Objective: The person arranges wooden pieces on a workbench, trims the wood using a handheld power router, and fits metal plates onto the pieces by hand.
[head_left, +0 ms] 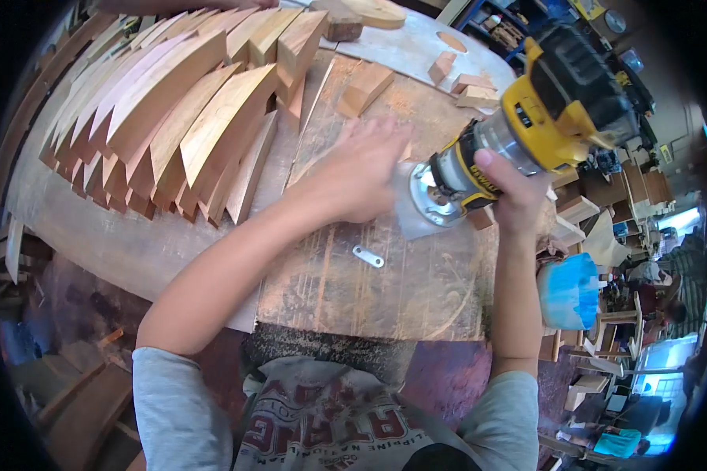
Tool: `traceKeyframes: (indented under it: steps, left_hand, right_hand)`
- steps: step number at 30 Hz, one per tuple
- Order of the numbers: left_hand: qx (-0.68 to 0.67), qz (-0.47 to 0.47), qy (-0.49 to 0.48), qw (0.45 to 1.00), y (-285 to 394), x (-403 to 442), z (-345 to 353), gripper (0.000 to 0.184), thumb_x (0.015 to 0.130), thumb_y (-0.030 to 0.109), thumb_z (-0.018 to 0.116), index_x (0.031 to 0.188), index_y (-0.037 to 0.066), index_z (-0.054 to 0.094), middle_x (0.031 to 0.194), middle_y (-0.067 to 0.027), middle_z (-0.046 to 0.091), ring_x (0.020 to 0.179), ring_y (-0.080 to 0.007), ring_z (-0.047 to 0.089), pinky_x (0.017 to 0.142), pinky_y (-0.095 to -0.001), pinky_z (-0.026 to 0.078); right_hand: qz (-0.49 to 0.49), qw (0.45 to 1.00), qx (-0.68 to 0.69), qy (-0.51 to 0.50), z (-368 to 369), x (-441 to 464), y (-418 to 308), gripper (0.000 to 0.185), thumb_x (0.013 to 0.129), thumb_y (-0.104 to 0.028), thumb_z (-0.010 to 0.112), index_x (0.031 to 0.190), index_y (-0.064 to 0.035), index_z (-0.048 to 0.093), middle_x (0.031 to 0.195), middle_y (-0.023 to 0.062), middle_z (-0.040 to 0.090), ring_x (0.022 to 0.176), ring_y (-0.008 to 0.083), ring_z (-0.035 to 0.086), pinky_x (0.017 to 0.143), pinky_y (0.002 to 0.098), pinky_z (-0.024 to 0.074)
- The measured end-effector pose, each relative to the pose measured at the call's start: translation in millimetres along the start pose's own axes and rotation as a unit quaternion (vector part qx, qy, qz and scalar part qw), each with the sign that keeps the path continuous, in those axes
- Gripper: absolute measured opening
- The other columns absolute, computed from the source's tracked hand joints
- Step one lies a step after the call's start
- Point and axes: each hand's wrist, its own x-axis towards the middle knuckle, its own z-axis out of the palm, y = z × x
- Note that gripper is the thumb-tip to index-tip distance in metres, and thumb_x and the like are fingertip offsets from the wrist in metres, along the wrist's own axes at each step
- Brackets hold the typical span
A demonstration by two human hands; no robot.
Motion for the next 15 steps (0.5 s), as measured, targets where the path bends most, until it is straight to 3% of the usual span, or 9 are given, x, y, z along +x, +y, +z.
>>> traceKeyframes:
  steps: [1,3,4,6,8,10,11,14,15]
  left_hand:
    - [0.004,0.008,0.009,1.0,2.4,6.6,-11.3,0.085,0.086,0.016,0.069,0.161,-0.002,0.033,0.157,-0.0291,0.048,0.152,-0.0368,0.042,0.123,-0.0476,0.034]
    - [-0.364,-0.028,0.017,0.931,6.4,18.2,-31.7,0.088,0.09,0.026,0.073,0.163,-0.002,0.032,0.163,-0.0242,0.043,0.156,-0.0323,0.035,0.126,-0.048,0.028]
    - [-0.361,-0.022,0.022,0.932,10.0,25.7,-39.3,0.088,0.09,0.026,0.073,0.163,-0.002,0.032,0.163,-0.0242,0.043,0.156,-0.0323,0.035,0.126,-0.048,0.028]
    - [-0.515,0.048,0.047,0.855,22.9,43.9,-50.7,0.095,0.09,0.035,0.077,0.164,-0.002,0.03,0.162,-0.0214,0.045,0.153,-0.0314,0.04,0.124,-0.0482,0.031]
    - [-0.49,0.051,0.054,0.869,44.3,55.0,-54.2,0.105,0.085,0.038,0.082,0.165,-0.001,0.027,0.158,-0.0226,0.049,0.149,-0.0331,0.045,0.123,-0.0489,0.034]
    - [-0.408,0.063,0.17,0.895,70.6,58.7,-47.4,0.116,0.077,0.038,0.088,0.165,-0.002,0.024,0.152,-0.0224,0.055,0.143,-0.033,0.052,0.119,-0.0499,0.039]
    - [-0.448,0.089,0.181,0.871,80.7,64.0,-45.2,0.121,0.072,0.035,0.092,0.165,-0.001,0.023,0.147,-0.0224,0.059,0.138,-0.0321,0.057,0.116,-0.0474,0.042]
    - [-0.42,0.064,0.25,0.87,101.1,67.9,-34.9,0.119,0.071,0.029,0.091,0.164,0.0,0.024,0.142,-0.0227,0.061,0.132,-0.0314,0.061,0.114,-0.0438,0.045]
    - [-0.423,0.067,0.282,0.859,105.4,69.5,-30.6,0.106,0.076,0.036,0.088,0.161,0.0,0.034,0.142,-0.0244,0.061,0.132,-0.0341,0.061,0.115,-0.0417,0.044]
  right_hand:
    - [0.009,1.0,-0.022,0.004,-3.2,-0.5,1.9,0.058,0.071,-0.005,0.092,0.124,0.0002,0.067,0.119,0.0071,0.071,0.106,0.0184,0.069,0.094,0.0341,0.0549]
    - [0.021,1.0,-0.016,0.009,-1.1,-1.7,-1.2,0.061,0.072,-0.008,0.094,0.125,0.0001,0.066,0.118,0.007,0.071,0.106,0.0185,0.069,0.095,0.0339,0.0549]
    - [0.036,0.999,-0.005,0.011,0.8,-2.6,-3.9,0.062,0.072,-0.009,0.095,0.126,0.0,0.066,0.118,0.0073,0.071,0.107,0.0186,0.069,0.095,0.034,0.055]
    - [0.032,0.999,-0.003,-0.005,-0.7,-2.4,-6.2,0.061,0.073,-0.008,0.094,0.126,-0.0003,0.065,0.119,0.0074,0.071,0.108,0.0186,0.068,0.095,0.0341,0.0551]
    - [0.033,0.999,-0.002,-0.015,-2.6,-2.7,-4.3,0.06,0.074,-0.008,0.093,0.127,-0.0006,0.065,0.121,0.0075,0.07,0.109,0.0186,0.068,0.095,0.0342,0.0552]
    - [-0.079,0.987,-0.136,0.008,-4.3,-0.5,4.7,0.052,0.082,-0.017,0.081,0.128,0.0034,0.065,0.118,0.0082,0.073,0.106,0.025,0.071,0.095,0.0381,0.0559]
    - [-0.053,0.972,-0.231,-0.004,-19.3,1.0,19.4,0.051,0.088,-0.016,0.076,0.133,0.0047,0.063,0.126,0.011,0.071,0.116,0.027,0.068,0.101,0.0405,0.053]
    - [-0.103,0.969,-0.223,0.004,-14.0,-3.0,18.0,0.049,0.092,-0.012,0.073,0.136,0.0046,0.062,0.135,0.0148,0.067,0.126,0.0268,0.064,0.106,0.0416,0.0498]
    - [-0.109,0.958,-0.264,-0.028,-17.7,-2.7,15.9,0.048,0.093,-0.013,0.073,0.137,0.0046,0.062,0.141,0.0166,0.063,0.13,0.0283,0.061,0.109,0.0429,0.0479]
